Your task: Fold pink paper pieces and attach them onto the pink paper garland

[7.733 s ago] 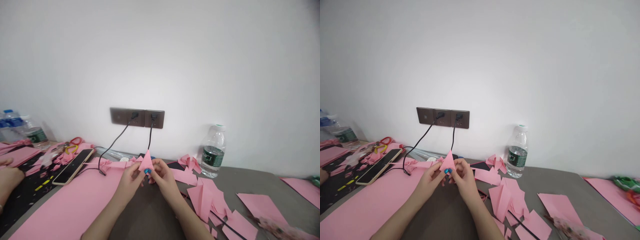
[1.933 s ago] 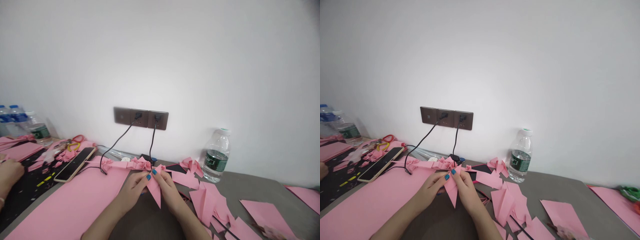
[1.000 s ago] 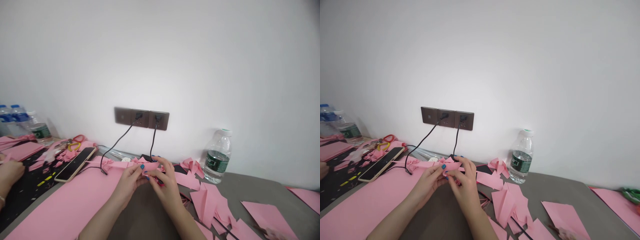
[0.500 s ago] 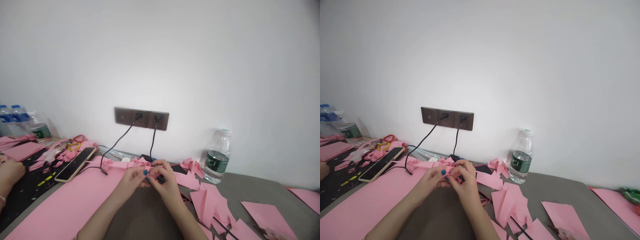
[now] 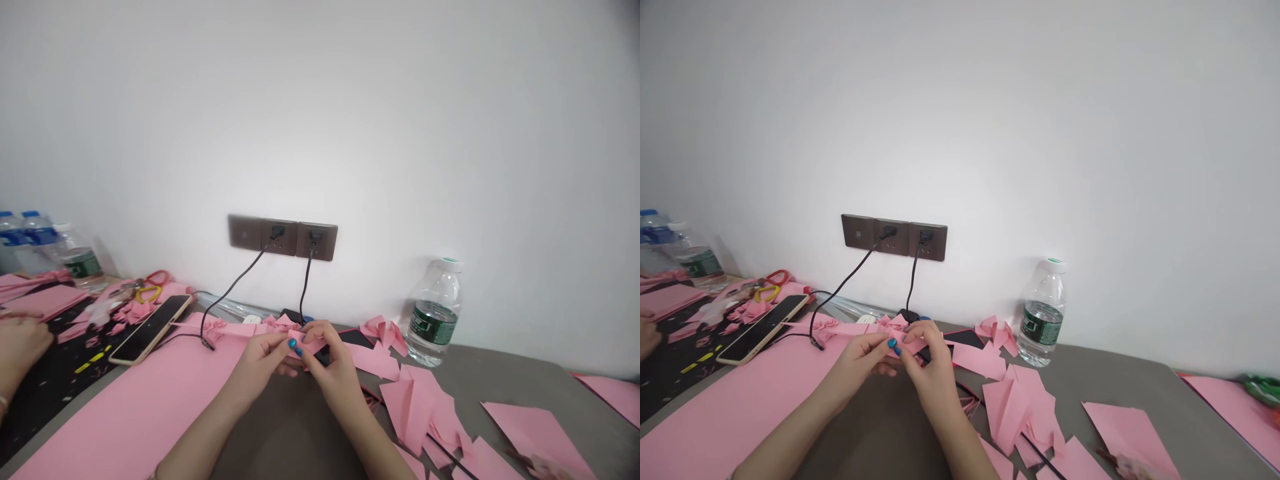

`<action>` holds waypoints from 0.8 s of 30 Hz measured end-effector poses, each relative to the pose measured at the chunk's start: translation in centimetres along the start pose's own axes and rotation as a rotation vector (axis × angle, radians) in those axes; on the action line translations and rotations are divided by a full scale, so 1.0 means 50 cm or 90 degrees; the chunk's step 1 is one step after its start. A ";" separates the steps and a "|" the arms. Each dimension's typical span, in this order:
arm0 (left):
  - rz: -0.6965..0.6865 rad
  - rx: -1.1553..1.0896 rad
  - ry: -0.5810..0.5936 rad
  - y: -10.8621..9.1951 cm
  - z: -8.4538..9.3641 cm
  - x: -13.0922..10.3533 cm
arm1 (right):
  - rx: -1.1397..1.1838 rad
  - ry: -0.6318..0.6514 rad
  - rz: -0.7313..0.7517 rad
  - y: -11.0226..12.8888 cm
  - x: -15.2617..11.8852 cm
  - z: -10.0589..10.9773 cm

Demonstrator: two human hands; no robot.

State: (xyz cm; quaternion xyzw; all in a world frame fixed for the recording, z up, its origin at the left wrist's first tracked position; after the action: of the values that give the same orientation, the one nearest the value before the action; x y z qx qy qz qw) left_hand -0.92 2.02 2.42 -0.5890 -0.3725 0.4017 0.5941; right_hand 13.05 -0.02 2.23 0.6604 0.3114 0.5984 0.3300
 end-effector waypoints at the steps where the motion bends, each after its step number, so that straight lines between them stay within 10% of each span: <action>1: 0.003 -0.001 -0.004 -0.001 0.001 0.000 | 0.006 -0.002 -0.013 -0.001 -0.001 0.001; 10: -0.072 0.025 -0.164 0.005 0.011 0.000 | 0.124 0.015 -0.202 -0.032 -0.013 -0.015; 24: -0.045 -0.007 -0.126 0.000 -0.001 -0.001 | 0.251 -0.040 -0.257 -0.027 -0.008 -0.004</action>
State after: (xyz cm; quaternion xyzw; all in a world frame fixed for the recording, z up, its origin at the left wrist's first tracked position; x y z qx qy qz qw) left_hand -0.91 1.98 2.42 -0.5362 -0.4520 0.4350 0.5649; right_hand 12.78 0.49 0.91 0.6545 0.5365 0.4280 0.3172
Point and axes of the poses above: each hand's wrist, its own x-axis towards the middle knuckle, its own z-axis out of the back of the hand, y = z × x, the point moved 2 cm from there along x, towards the middle knuckle, and after that the axes turned 11 degrees about x, right-handed, at the moved point
